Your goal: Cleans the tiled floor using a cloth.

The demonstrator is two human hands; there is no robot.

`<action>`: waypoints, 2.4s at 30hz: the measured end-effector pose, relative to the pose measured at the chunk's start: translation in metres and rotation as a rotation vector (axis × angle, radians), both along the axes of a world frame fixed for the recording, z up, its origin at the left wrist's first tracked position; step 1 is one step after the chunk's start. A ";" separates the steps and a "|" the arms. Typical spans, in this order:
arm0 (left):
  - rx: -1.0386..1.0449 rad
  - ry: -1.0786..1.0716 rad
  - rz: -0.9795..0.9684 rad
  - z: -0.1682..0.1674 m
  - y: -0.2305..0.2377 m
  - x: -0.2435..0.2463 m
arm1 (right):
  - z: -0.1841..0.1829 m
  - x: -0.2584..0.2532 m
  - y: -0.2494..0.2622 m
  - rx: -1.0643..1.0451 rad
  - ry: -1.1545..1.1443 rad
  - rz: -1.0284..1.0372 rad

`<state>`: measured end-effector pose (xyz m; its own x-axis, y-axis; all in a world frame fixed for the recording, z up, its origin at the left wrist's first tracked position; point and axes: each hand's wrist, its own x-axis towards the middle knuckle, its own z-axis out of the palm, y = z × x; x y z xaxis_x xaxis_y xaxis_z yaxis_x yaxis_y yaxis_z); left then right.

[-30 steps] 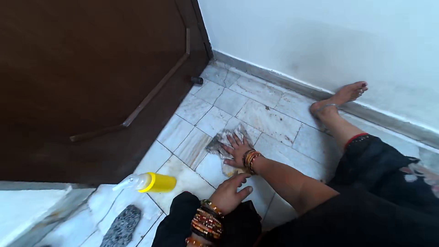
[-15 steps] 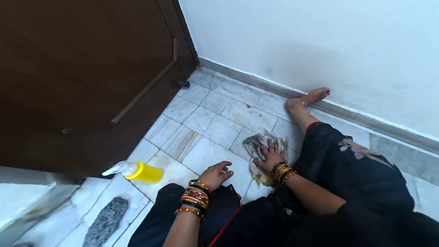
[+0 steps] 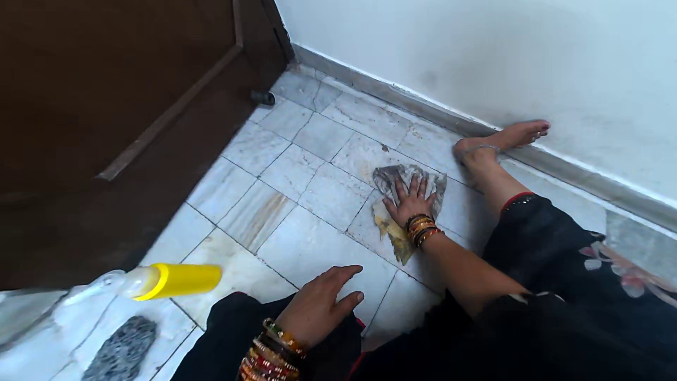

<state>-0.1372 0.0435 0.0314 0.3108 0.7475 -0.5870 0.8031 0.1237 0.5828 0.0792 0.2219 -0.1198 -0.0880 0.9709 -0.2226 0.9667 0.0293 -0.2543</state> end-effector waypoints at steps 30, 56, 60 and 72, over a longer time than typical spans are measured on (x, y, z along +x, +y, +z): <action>-0.167 0.028 0.034 -0.018 0.005 -0.003 | 0.032 -0.028 -0.091 -0.150 0.049 0.447; -0.080 0.043 -0.106 0.006 0.000 0.017 | 0.026 0.015 -0.031 -0.216 -0.043 -0.088; -0.064 -0.052 -0.103 0.006 0.000 0.012 | 0.023 -0.001 0.032 -0.166 -0.057 -0.102; -0.069 -0.156 -0.084 0.007 0.011 0.005 | 0.035 -0.159 0.057 -0.127 -0.024 0.338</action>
<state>-0.1325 0.0549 0.0386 0.4618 0.6748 -0.5757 0.7129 0.1038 0.6935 -0.0800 0.2790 -0.0849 -0.3929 0.8521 -0.3457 0.9134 0.3181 -0.2541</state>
